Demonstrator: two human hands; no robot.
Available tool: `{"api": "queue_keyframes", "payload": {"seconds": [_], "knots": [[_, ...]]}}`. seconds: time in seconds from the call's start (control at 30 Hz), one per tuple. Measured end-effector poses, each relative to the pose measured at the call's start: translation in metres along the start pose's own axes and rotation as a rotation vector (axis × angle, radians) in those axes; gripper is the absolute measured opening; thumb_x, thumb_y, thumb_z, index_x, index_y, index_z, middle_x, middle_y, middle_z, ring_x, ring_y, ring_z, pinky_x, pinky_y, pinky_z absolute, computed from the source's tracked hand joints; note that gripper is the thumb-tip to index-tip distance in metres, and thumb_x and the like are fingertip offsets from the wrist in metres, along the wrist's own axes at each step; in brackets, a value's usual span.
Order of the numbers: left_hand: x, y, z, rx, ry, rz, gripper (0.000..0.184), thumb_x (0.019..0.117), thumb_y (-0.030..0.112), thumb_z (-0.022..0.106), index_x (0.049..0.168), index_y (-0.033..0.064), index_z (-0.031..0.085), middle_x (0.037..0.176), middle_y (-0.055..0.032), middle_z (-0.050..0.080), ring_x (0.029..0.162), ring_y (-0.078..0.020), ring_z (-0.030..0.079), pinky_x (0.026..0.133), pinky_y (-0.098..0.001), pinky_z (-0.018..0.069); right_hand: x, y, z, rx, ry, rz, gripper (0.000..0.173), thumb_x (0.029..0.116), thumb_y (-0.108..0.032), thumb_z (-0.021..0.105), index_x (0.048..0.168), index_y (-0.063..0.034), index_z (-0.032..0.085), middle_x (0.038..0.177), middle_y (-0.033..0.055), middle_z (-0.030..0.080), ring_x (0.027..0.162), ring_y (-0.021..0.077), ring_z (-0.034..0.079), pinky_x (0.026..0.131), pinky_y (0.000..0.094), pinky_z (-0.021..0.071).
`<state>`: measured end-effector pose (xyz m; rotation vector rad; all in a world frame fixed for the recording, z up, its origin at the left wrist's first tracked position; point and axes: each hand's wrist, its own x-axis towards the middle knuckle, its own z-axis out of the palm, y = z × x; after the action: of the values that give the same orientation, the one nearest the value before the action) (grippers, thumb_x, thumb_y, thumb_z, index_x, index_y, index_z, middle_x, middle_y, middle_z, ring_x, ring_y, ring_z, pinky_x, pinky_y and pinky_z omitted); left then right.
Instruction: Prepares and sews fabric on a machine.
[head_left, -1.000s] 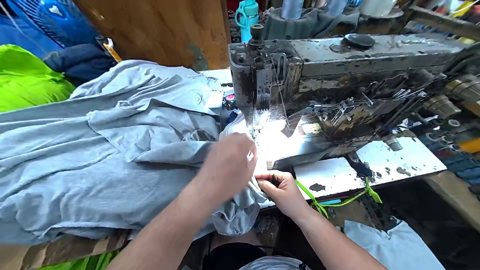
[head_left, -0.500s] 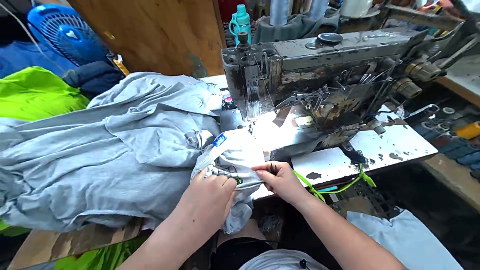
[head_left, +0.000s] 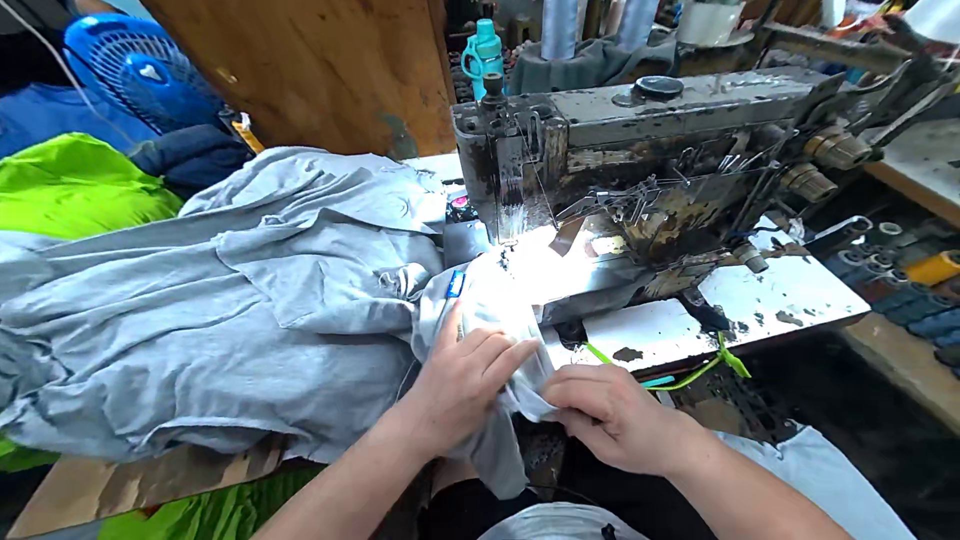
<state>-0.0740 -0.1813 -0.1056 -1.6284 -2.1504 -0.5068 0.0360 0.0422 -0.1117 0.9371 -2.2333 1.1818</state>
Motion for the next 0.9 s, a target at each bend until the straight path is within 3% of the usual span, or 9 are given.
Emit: {"api": "queue_keyframes", "payload": {"seconds": [0.07, 0.23, 0.3, 0.37, 0.6, 0.67, 0.73, 0.83, 0.9], "knots": [[-0.021, -0.013, 0.006, 0.088, -0.004, 0.052, 0.022, 0.0980, 0.008, 0.057, 0.115, 0.0153, 0.070, 0.100, -0.0066, 0.070, 0.102, -0.0268, 0.069, 0.108, -0.0699, 0.0372, -0.025, 0.000, 0.000, 0.020, -0.008, 0.078, 0.015, 0.1026, -0.011, 0.057, 0.099, -0.0026, 0.069, 0.098, 0.0091, 0.072, 0.090, 0.0101, 0.070, 0.081, 0.0208, 0.0577], [-0.012, 0.005, -0.026, 0.131, -0.112, 0.017, 0.024, 0.1051, 0.009, 0.049, 0.111, 0.0137, 0.071, 0.105, -0.0046, 0.071, 0.110, -0.0259, 0.067, 0.112, -0.0699, 0.0337, -0.052, 0.012, 0.017, 0.160, 0.088, 0.219, 0.017, 0.1047, -0.014, 0.058, 0.105, -0.0027, 0.070, 0.102, 0.0075, 0.071, 0.080, 0.0035, 0.067, 0.074, 0.0149, 0.0570], [0.010, 0.005, -0.043, 0.103, -0.265, -0.102, 0.029, 0.1045, 0.005, 0.048, 0.110, 0.0093, 0.076, 0.109, -0.0088, 0.073, 0.111, -0.0330, 0.069, 0.109, -0.0701, 0.0372, -0.042, 0.024, 0.024, 0.153, 0.118, 0.224, 0.015, 0.1038, -0.013, 0.059, 0.104, -0.0019, 0.069, 0.098, 0.0077, 0.071, 0.075, 0.0040, 0.066, 0.070, 0.0160, 0.0572], [0.014, -0.017, -0.035, 0.217, -0.235, -0.006, 0.028, 0.0994, -0.004, 0.048, 0.107, 0.0072, 0.073, 0.105, -0.0128, 0.070, 0.101, -0.0368, 0.068, 0.098, -0.0688, 0.0436, -0.029, 0.040, 0.029, 0.148, 0.136, 0.231, 0.016, 0.1035, -0.012, 0.059, 0.101, -0.0015, 0.070, 0.094, 0.0069, 0.071, 0.074, 0.0046, 0.066, 0.069, 0.0180, 0.0580], [0.044, -0.043, -0.042, 0.359, -0.373, -0.106, 0.017, 0.0887, -0.011, 0.060, 0.090, 0.0021, 0.070, 0.094, -0.0164, 0.069, 0.088, -0.0352, 0.070, 0.078, -0.0525, 0.0561, 0.024, 0.078, 0.029, 0.032, 0.131, 0.281, 0.017, 0.0983, -0.009, 0.060, 0.093, 0.0008, 0.073, 0.081, 0.0064, 0.069, 0.067, 0.0056, 0.064, 0.065, 0.0195, 0.0564], [0.047, -0.038, -0.039, 0.449, -0.353, -0.212, 0.013, 0.0842, -0.009, 0.068, 0.085, 0.0038, 0.072, 0.095, -0.0146, 0.071, 0.096, -0.0370, 0.069, 0.102, -0.0683, 0.0427, 0.035, 0.082, 0.027, -0.028, 0.115, 0.287, 0.018, 0.0970, -0.009, 0.059, 0.095, 0.0008, 0.075, 0.076, 0.0070, 0.070, 0.063, 0.0068, 0.064, 0.063, 0.0209, 0.0556], [0.056, -0.023, -0.042, 0.504, -0.434, -0.347, 0.009, 0.0829, -0.005, 0.071, 0.088, 0.0021, 0.074, 0.098, -0.0163, 0.072, 0.101, -0.0401, 0.068, 0.105, -0.0729, 0.0360, 0.044, 0.079, 0.024, -0.040, 0.079, 0.336, 0.021, 0.0975, -0.010, 0.058, 0.099, 0.0002, 0.076, 0.072, 0.0062, 0.070, 0.060, 0.0066, 0.063, 0.061, 0.0218, 0.0541], [0.065, -0.003, -0.047, 0.515, -0.606, -0.406, 0.011, 0.0898, -0.002, 0.063, 0.097, -0.0027, 0.071, 0.092, -0.0213, 0.069, 0.089, -0.0410, 0.070, 0.074, -0.0584, 0.0552, 0.054, 0.067, 0.019, 0.074, -0.016, 0.487, 0.022, 0.0992, -0.015, 0.060, 0.102, -0.0009, 0.076, 0.075, 0.0038, 0.071, 0.061, 0.0040, 0.064, 0.063, 0.0215, 0.0547], [0.063, 0.003, -0.038, 0.394, -0.558, -0.366, 0.023, 0.0850, 0.005, 0.072, 0.108, 0.0020, 0.071, 0.107, -0.0213, 0.069, 0.104, -0.0427, 0.066, 0.093, -0.0637, 0.0461, 0.053, 0.054, 0.018, 0.214, -0.053, 0.560, 0.020, 0.0983, -0.018, 0.064, 0.097, -0.0007, 0.074, 0.073, 0.0017, 0.069, 0.059, 0.0024, 0.061, 0.059, 0.0205, 0.0540]]}}
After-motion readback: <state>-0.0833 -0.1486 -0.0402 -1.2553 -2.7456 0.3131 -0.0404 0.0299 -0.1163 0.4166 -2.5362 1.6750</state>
